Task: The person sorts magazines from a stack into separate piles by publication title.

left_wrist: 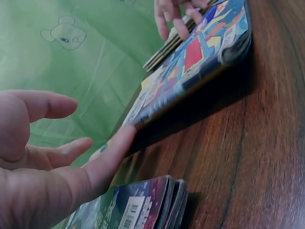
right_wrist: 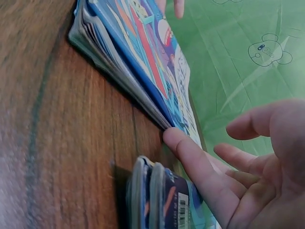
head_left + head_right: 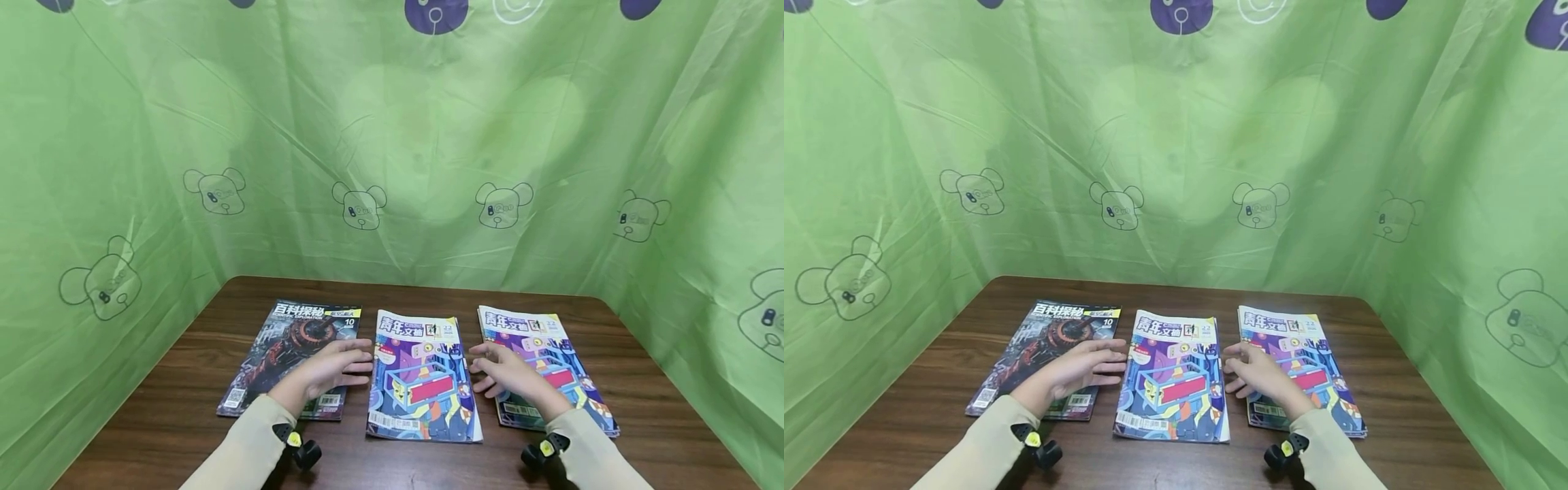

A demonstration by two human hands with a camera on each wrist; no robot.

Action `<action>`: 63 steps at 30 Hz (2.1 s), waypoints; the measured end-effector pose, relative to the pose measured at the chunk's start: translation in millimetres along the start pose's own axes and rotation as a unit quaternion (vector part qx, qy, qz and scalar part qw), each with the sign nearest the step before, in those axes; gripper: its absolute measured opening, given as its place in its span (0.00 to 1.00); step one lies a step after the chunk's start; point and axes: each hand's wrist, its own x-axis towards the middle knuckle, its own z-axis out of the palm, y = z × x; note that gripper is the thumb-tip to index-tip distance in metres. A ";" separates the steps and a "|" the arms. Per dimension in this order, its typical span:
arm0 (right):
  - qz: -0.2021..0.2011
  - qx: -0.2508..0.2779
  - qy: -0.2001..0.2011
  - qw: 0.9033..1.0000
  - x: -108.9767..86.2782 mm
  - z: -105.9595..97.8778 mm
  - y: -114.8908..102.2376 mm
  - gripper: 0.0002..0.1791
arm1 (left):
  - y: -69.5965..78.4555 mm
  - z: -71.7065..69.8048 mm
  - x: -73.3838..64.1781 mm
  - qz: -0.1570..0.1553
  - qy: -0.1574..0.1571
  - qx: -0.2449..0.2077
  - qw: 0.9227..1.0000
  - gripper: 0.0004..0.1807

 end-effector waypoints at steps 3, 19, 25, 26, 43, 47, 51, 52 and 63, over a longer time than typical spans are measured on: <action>-0.003 -0.001 -0.003 1.000 -0.1 -0.3 0.5 0.23 | -1.9 2.8 4.0 0.006 -0.007 0.001 1.000 0.33; 0.001 -0.007 -0.002 1.000 -1.7 0.4 0.9 0.23 | -17.9 24.7 10.7 -0.007 -0.035 0.045 0.998 0.40; -0.001 -0.003 -0.009 1.000 -2.5 -0.4 1.3 0.24 | -18.0 30.3 9.0 -0.006 -0.015 0.060 0.998 0.38; -0.001 -0.003 -0.011 1.000 -3.1 -0.7 1.1 0.24 | -17.6 30.8 8.7 -0.005 -0.012 0.059 0.998 0.38; -0.019 0.003 0.000 1.000 -1.3 2.4 -1.3 0.31 | -11.2 32.8 9.0 0.037 0.011 0.041 0.998 0.35; -0.009 0.010 0.014 1.000 -2.2 4.1 -1.9 0.32 | -12.1 31.6 9.9 0.042 0.009 0.033 0.999 0.36; -0.004 0.030 0.006 1.000 -4.1 5.8 -3.8 0.37 | -12.0 31.3 10.6 0.043 0.008 0.017 0.999 0.36; -0.003 0.041 -0.002 0.999 -4.6 6.0 -3.8 0.38 | -11.6 31.5 10.8 0.043 0.007 0.013 0.999 0.36; -0.018 0.106 -0.054 0.993 -6.0 3.0 0.2 0.40 | -6.3 34.0 10.0 0.041 0.003 -0.009 0.999 0.36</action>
